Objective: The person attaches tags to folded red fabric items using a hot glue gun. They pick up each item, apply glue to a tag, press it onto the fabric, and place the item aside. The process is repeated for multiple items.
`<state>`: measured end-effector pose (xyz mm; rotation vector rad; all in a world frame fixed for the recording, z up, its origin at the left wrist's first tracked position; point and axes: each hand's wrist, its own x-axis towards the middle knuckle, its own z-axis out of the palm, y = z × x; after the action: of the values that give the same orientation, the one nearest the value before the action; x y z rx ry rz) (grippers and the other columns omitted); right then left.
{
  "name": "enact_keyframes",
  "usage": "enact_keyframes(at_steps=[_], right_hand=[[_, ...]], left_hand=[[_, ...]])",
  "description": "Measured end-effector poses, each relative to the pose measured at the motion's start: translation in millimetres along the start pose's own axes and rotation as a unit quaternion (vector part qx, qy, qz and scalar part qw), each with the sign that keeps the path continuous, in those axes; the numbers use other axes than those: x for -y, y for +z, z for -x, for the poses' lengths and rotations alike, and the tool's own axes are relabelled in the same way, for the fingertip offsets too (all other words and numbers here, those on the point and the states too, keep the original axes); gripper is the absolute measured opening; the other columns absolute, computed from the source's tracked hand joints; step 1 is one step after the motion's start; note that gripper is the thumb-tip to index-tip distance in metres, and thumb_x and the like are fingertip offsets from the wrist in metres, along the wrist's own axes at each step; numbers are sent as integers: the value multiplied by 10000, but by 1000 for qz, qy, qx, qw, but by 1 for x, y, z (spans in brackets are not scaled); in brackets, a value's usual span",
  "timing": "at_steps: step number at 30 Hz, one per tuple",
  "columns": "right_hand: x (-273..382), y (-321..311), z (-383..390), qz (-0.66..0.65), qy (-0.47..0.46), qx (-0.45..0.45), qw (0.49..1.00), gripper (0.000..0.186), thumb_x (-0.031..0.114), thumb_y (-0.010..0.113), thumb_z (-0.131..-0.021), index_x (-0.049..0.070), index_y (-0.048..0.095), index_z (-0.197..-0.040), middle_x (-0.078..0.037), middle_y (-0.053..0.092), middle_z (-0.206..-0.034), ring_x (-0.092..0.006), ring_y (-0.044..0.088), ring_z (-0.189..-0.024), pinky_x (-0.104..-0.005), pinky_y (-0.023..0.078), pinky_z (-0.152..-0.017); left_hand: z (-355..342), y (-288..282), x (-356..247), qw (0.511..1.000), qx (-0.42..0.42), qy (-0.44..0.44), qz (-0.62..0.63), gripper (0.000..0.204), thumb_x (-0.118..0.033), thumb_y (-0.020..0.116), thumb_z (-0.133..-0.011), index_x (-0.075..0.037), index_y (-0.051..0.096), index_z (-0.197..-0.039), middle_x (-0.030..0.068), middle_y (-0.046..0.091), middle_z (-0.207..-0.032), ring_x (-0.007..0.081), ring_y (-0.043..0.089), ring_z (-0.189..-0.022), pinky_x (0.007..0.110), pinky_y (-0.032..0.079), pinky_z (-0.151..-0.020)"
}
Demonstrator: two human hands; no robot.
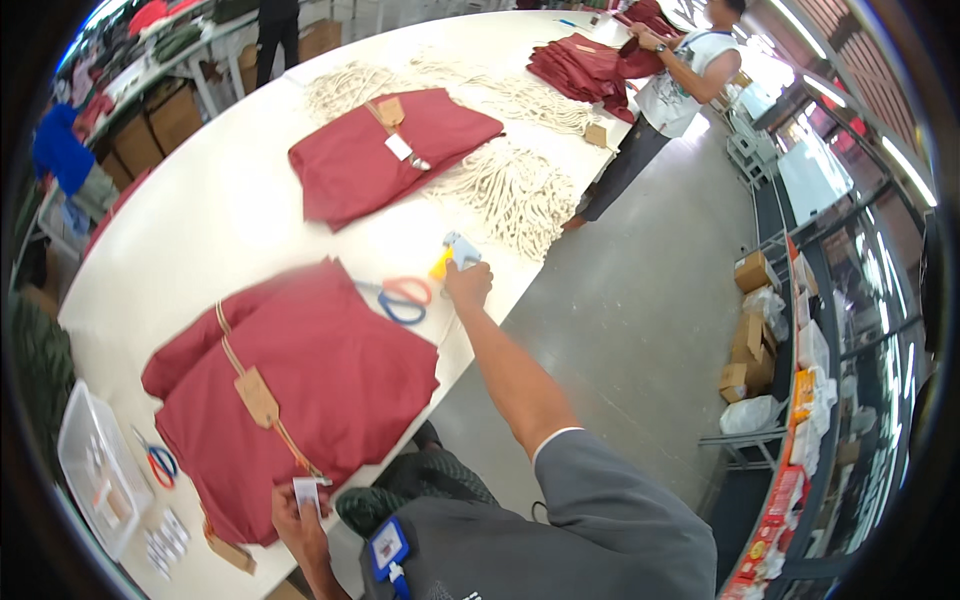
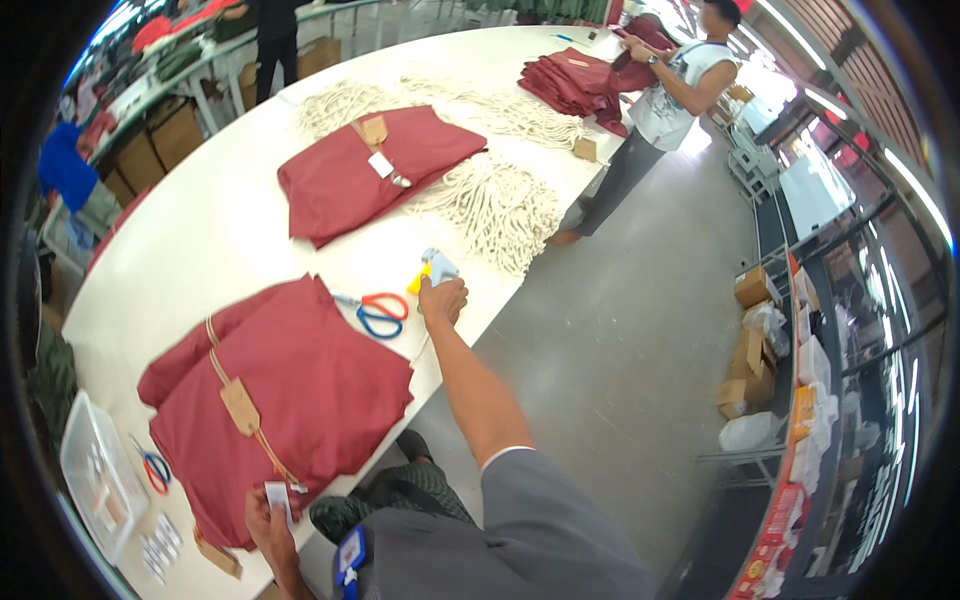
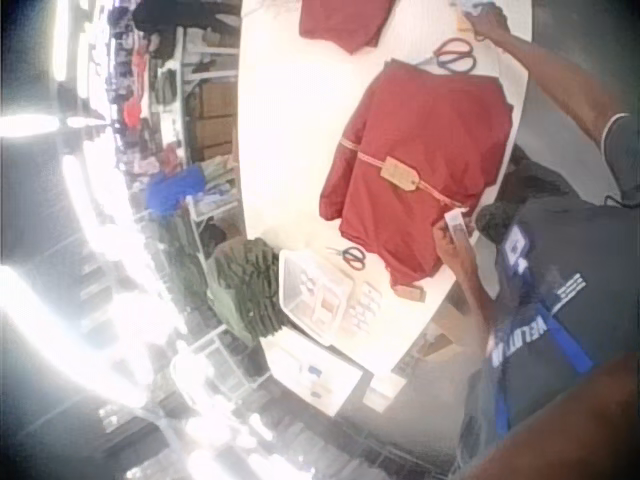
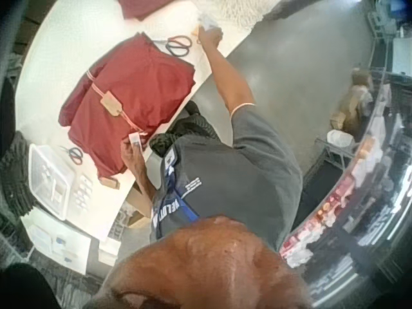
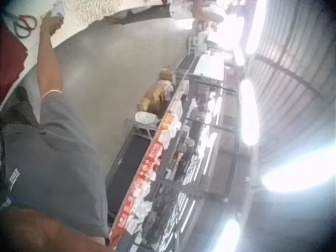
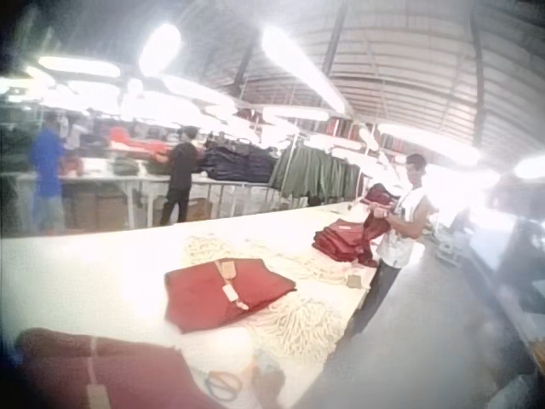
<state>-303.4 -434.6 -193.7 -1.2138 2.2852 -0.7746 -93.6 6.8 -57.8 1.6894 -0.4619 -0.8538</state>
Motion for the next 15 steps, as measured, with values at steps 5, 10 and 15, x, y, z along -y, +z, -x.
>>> enact_keyframes(at_steps=[5, 10, 15], right_hand=[[17, 12, -24, 86, 100, 34, 991, 870, 576, 831, -747, 2, 513, -1318, -172, 543, -1380, -325, 504, -1320, -526, 423, -1055], [25, 14, -34, 90, 100, 40, 990, 880, 557, 849, -719, 19, 506, -1324, -160, 574, -1344, -322, 535, -1289, -516, 412, -1067], [17, 26, -27, 130, 65, 56, 988, 873, 472, 864, -703, 4, 491, -1339, -167, 578, -1346, -324, 554, -1272, -507, 428, -1060]], left_hand=[[8, 16, 3, 997, -55, 19, -48, 125, -9, 505, -981, 0, 584, -1077, 87, 669, -814, 102, 578, -622, 234, 471, -573], [12, 34, 6, 995, -45, 45, -74, 141, -98, 545, -1025, 14, 595, -1094, 92, 686, -855, 116, 624, -669, 259, 503, -611], [6, 59, 3, 999, -2, 18, -38, 135, -88, 577, -1022, 4, 611, -1114, 68, 708, -844, 104, 636, -701, 249, 518, -662]])
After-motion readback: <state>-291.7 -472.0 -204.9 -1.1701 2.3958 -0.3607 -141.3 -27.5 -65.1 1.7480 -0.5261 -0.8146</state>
